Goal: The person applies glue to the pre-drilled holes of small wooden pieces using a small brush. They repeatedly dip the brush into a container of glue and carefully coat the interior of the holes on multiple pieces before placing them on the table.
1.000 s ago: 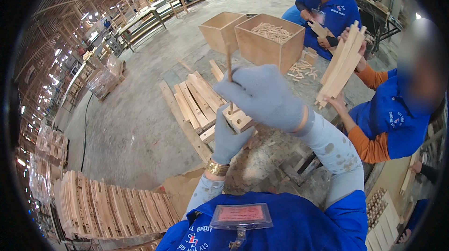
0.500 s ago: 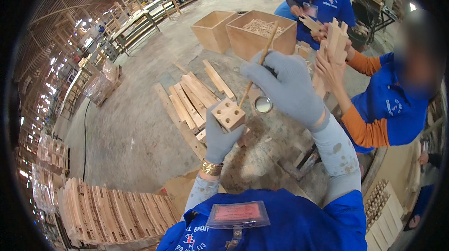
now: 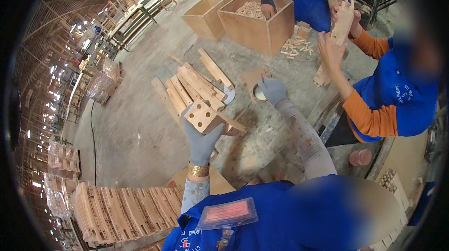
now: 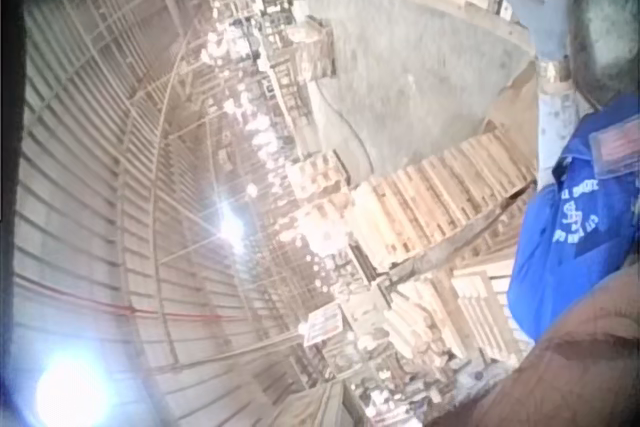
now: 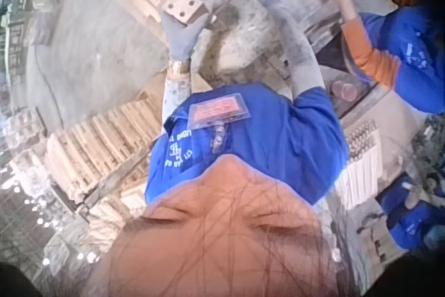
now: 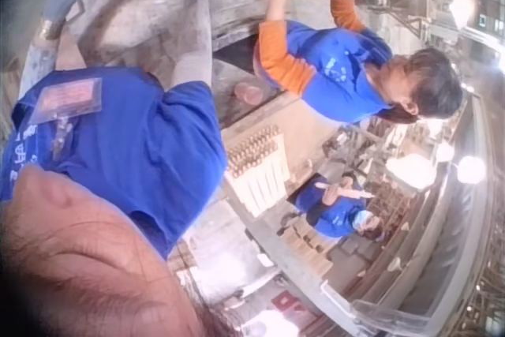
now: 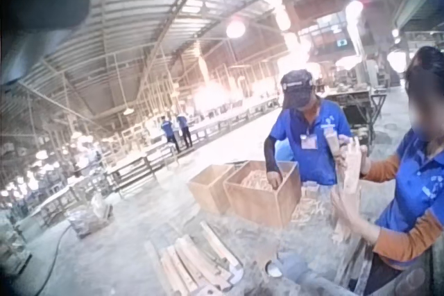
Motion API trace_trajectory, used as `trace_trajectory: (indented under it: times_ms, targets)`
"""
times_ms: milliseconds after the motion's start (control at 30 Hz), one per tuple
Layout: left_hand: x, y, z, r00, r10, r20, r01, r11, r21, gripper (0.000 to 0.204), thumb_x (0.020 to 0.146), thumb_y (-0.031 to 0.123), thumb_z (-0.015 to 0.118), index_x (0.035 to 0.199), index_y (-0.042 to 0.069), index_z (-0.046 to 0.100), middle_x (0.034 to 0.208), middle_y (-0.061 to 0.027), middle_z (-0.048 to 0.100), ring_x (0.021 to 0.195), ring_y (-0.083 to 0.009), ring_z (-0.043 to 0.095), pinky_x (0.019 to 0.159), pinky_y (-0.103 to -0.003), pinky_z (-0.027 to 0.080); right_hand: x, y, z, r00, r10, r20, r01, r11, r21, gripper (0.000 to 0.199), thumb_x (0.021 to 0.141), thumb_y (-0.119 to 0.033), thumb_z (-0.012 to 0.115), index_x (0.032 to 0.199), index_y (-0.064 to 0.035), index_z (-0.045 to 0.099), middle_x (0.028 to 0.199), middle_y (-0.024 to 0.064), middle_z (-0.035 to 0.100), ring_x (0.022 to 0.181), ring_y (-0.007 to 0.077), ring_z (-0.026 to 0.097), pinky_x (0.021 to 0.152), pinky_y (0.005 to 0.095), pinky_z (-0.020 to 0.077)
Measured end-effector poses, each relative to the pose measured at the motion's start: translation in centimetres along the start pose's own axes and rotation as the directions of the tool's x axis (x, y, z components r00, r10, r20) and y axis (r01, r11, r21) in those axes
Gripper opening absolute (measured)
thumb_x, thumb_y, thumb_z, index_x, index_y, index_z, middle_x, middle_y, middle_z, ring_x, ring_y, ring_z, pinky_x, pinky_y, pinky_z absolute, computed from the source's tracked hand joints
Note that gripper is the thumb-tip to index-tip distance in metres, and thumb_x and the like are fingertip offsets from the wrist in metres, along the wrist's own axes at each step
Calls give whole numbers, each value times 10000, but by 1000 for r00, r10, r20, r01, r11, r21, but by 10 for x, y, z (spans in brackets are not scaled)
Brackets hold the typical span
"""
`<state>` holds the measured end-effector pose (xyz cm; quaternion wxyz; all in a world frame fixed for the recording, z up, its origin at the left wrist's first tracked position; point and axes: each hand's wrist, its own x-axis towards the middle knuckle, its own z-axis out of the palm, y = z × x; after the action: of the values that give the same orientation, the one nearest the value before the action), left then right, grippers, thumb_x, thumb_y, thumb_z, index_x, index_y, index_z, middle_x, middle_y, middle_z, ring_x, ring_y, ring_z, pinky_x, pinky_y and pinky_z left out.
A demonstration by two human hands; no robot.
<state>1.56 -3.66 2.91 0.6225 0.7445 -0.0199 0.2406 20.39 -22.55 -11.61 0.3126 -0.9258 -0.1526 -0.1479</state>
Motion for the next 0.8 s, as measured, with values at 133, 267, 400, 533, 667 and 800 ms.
trace_trajectory:
  times_ms: [133,267,400,533,667,800]
  targets:
    - [-3,-2,-3,1000,11,-21,-9,997,71,711,584,55,749,1183,40,365,1105,-96,472,1004,-178,505,851,-311,462,-3,10,16,998,-63,-26,64,998,25,304,867,-352,490,798,-67,571,697,178,583,661,358,569,584,451,436]
    - [-3,1,-3,999,-4,-34,8,995,103,739,577,85,770,1190,31,362,1096,-100,468,989,-180,496,843,-312,451,3,5,6,998,-48,-49,52,995,90,300,865,-351,494,778,-73,566,673,160,575,654,347,567,580,445,434]
    - [-1,4,1,998,-45,-40,48,997,67,742,573,89,770,1190,32,362,1093,-100,471,981,-181,503,841,-310,454,-6,2,-5,981,-165,-102,170,985,43,273,849,-321,530,774,-62,574,656,145,565,651,334,563,575,423,438]
    - [-2,3,2,998,-38,-42,41,997,64,737,578,86,767,1191,34,362,1090,-99,473,974,-179,507,838,-310,457,-21,1,-4,918,-298,-263,330,940,87,192,811,-258,591,800,-67,602,642,120,546,638,297,556,557,401,437]
    - [-2,2,1,999,-31,-36,33,998,55,736,580,81,767,1193,33,362,1091,-98,473,978,-177,505,840,-310,456,-37,15,6,967,248,-66,-174,821,543,159,810,-210,588,879,-68,608,694,100,557,635,229,562,547,366,442]
    - [-2,0,-1,999,-30,-35,30,999,16,735,584,83,768,1195,30,362,1094,-99,468,981,-175,502,840,-308,455,-42,40,22,802,573,169,-341,207,917,219,844,-219,563,978,-45,569,744,76,579,637,180,571,524,320,466]
